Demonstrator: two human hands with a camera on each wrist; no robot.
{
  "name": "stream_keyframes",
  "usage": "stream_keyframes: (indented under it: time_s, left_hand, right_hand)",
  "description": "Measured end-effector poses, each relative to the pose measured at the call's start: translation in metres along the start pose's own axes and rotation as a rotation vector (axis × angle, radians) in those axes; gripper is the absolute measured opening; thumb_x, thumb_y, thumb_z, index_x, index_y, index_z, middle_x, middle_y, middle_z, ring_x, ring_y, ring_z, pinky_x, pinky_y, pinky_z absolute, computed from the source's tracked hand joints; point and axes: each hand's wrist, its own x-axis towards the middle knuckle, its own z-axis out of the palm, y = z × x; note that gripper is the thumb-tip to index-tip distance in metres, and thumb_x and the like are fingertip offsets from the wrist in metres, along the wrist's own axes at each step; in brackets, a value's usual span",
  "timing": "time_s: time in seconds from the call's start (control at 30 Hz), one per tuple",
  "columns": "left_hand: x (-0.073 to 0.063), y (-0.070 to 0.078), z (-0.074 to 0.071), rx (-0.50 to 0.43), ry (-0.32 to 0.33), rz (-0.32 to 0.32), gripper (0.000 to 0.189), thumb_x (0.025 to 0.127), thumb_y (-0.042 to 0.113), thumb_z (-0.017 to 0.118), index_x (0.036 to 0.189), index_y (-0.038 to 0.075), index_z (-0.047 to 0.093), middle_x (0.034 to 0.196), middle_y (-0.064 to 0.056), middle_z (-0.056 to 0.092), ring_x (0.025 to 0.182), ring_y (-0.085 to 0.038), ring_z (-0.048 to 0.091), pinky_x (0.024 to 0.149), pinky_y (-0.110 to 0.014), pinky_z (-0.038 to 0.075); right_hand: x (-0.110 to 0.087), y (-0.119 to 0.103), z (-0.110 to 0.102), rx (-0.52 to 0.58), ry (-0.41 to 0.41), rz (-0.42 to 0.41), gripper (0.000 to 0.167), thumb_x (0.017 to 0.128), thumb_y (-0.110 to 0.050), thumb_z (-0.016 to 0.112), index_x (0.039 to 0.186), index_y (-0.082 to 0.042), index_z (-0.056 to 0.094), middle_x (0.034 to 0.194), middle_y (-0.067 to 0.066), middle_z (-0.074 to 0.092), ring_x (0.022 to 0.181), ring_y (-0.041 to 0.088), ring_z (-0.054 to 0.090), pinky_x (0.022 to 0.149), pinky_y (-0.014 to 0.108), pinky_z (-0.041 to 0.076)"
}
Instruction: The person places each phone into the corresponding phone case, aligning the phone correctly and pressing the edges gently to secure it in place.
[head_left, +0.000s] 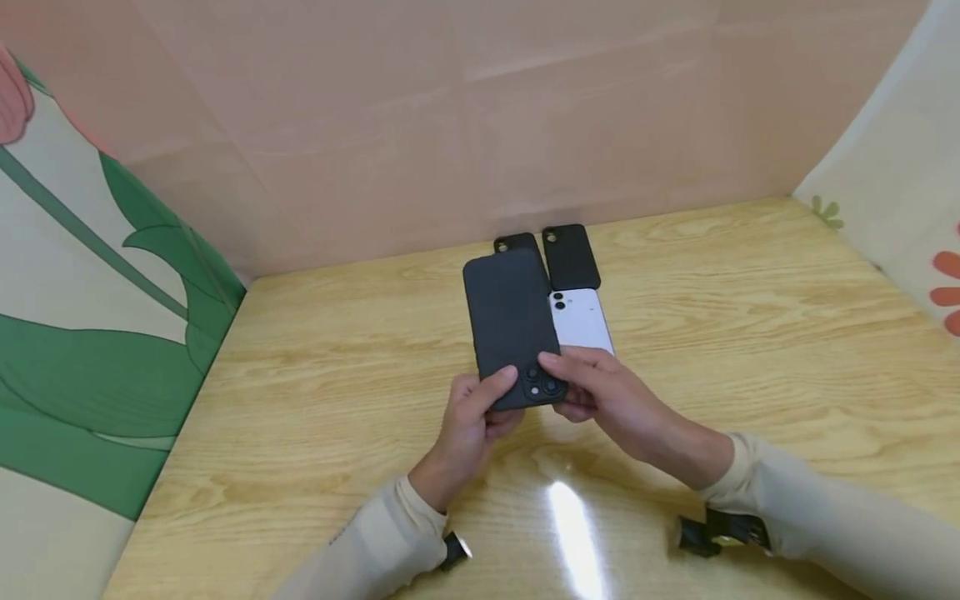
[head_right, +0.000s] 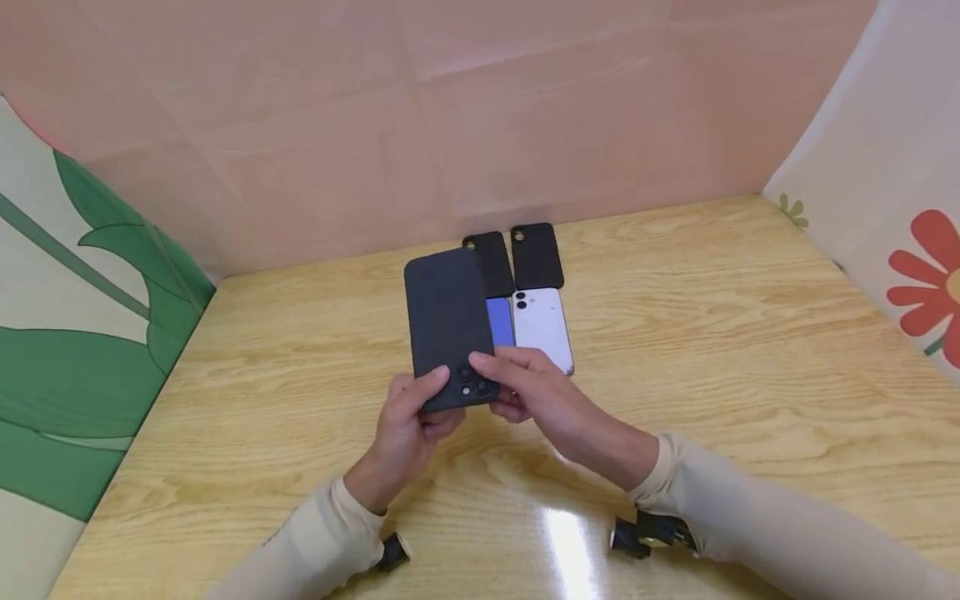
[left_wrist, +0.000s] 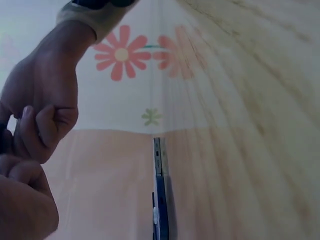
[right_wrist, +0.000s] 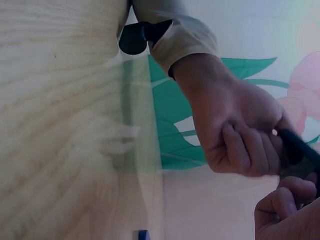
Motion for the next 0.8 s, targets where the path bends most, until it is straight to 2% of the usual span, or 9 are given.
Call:
stream_keyframes:
  time_s: [0.1, 0.17, 0.27, 0.37, 0.47, 0.57, 0.67, 0.73, 0.8]
  left_hand:
    - [-0.001, 0.002, -0.002, -0.021, -0.045, -0.036, 0.033, 0.096, 0.017, 0.043, 0.074, 0.016, 0.067, 0.049, 0.014, 0.037, 0.042, -0.004, 0.026, 0.042, -0.022, 0.02]
    - [-0.003, 0.005, -0.003, -0.04, -0.072, -0.069, 0.031, 0.093, 0.014, 0.042, 0.079, 0.015, 0.07, 0.052, 0.014, 0.052, 0.044, 0.001, 0.042, 0.044, -0.017, 0.034]
    - [-0.006, 0.007, -0.005, -0.042, -0.103, -0.09, 0.029, 0.089, 0.012, 0.042, 0.091, 0.014, 0.072, 0.065, 0.011, 0.068, 0.052, 0.002, 0.056, 0.049, -0.016, 0.044]
    - [-0.005, 0.008, -0.005, -0.031, -0.096, -0.056, 0.026, 0.09, 0.019, 0.047, 0.084, 0.017, 0.071, 0.063, 0.013, 0.065, 0.049, 0.002, 0.05, 0.046, -0.016, 0.038]
    - [-0.003, 0.008, -0.005, -0.056, -0.041, -0.022, 0.029, 0.094, 0.04, 0.051, 0.079, 0.023, 0.069, 0.058, 0.017, 0.058, 0.046, 0.0, 0.04, 0.046, -0.018, 0.03]
    - [0.0, 0.005, -0.004, -0.096, -0.031, -0.008, 0.032, 0.092, 0.053, 0.059, 0.089, 0.022, 0.066, 0.062, 0.017, 0.059, 0.05, -0.002, 0.043, 0.051, -0.02, 0.035]
    - [0.002, 0.001, 0.001, -0.051, -0.087, 0.01, 0.022, 0.097, 0.039, 0.061, 0.105, 0.019, 0.061, 0.072, 0.012, 0.061, 0.059, -0.007, 0.049, 0.058, -0.021, 0.042]
    - [0.003, -0.001, 0.005, -0.011, -0.093, 0.023, 0.011, 0.098, 0.025, 0.058, 0.104, 0.016, 0.058, 0.072, 0.009, 0.056, 0.062, -0.008, 0.05, 0.061, -0.022, 0.044]
    - [0.003, -0.001, 0.009, 0.017, -0.049, 0.038, 0.007, 0.097, 0.016, 0.052, 0.095, 0.014, 0.059, 0.068, 0.008, 0.055, 0.062, -0.009, 0.05, 0.061, -0.022, 0.044]
  right_hand:
    - [0.0, -0.001, 0.0, 0.014, 0.032, 0.007, 0.04, 0.105, -0.025, 0.044, 0.071, -0.019, 0.062, 0.057, -0.01, 0.04, 0.053, 0.015, 0.028, 0.052, 0.031, 0.02]
    - [0.001, -0.001, -0.001, 0.033, 0.045, 0.021, 0.041, 0.105, -0.024, 0.043, 0.07, -0.02, 0.065, 0.056, -0.012, 0.044, 0.053, 0.014, 0.028, 0.053, 0.033, 0.019]
    - [0.001, -0.002, -0.004, 0.049, 0.063, 0.035, 0.039, 0.105, -0.023, 0.044, 0.076, -0.021, 0.071, 0.058, -0.014, 0.054, 0.053, 0.012, 0.03, 0.055, 0.033, 0.019]
    - [0.002, -0.003, -0.006, 0.061, 0.08, 0.029, 0.037, 0.104, -0.023, 0.045, 0.08, -0.021, 0.072, 0.058, -0.013, 0.05, 0.054, 0.013, 0.029, 0.057, 0.034, 0.018]
    - [0.002, -0.003, -0.004, 0.071, 0.107, 0.01, 0.039, 0.105, -0.023, 0.046, 0.069, -0.018, 0.063, 0.057, -0.008, 0.038, 0.054, 0.016, 0.025, 0.057, 0.035, 0.018]
    - [0.003, -0.002, -0.002, 0.085, 0.17, -0.016, 0.04, 0.105, -0.024, 0.047, 0.067, -0.017, 0.057, 0.058, -0.004, 0.031, 0.055, 0.018, 0.024, 0.06, 0.037, 0.018]
    - [0.001, -0.001, 0.0, 0.086, 0.229, -0.034, 0.039, 0.105, -0.025, 0.048, 0.07, -0.017, 0.06, 0.057, -0.002, 0.03, 0.055, 0.018, 0.025, 0.061, 0.038, 0.018]
    - [0.0, 0.001, 0.001, 0.077, 0.247, -0.038, 0.036, 0.105, -0.025, 0.049, 0.074, -0.018, 0.065, 0.057, -0.002, 0.032, 0.054, 0.019, 0.025, 0.06, 0.039, 0.019]
    - [0.0, 0.002, 0.002, 0.055, 0.247, -0.037, 0.036, 0.105, -0.025, 0.05, 0.073, -0.018, 0.066, 0.058, -0.002, 0.033, 0.054, 0.021, 0.026, 0.057, 0.038, 0.02]
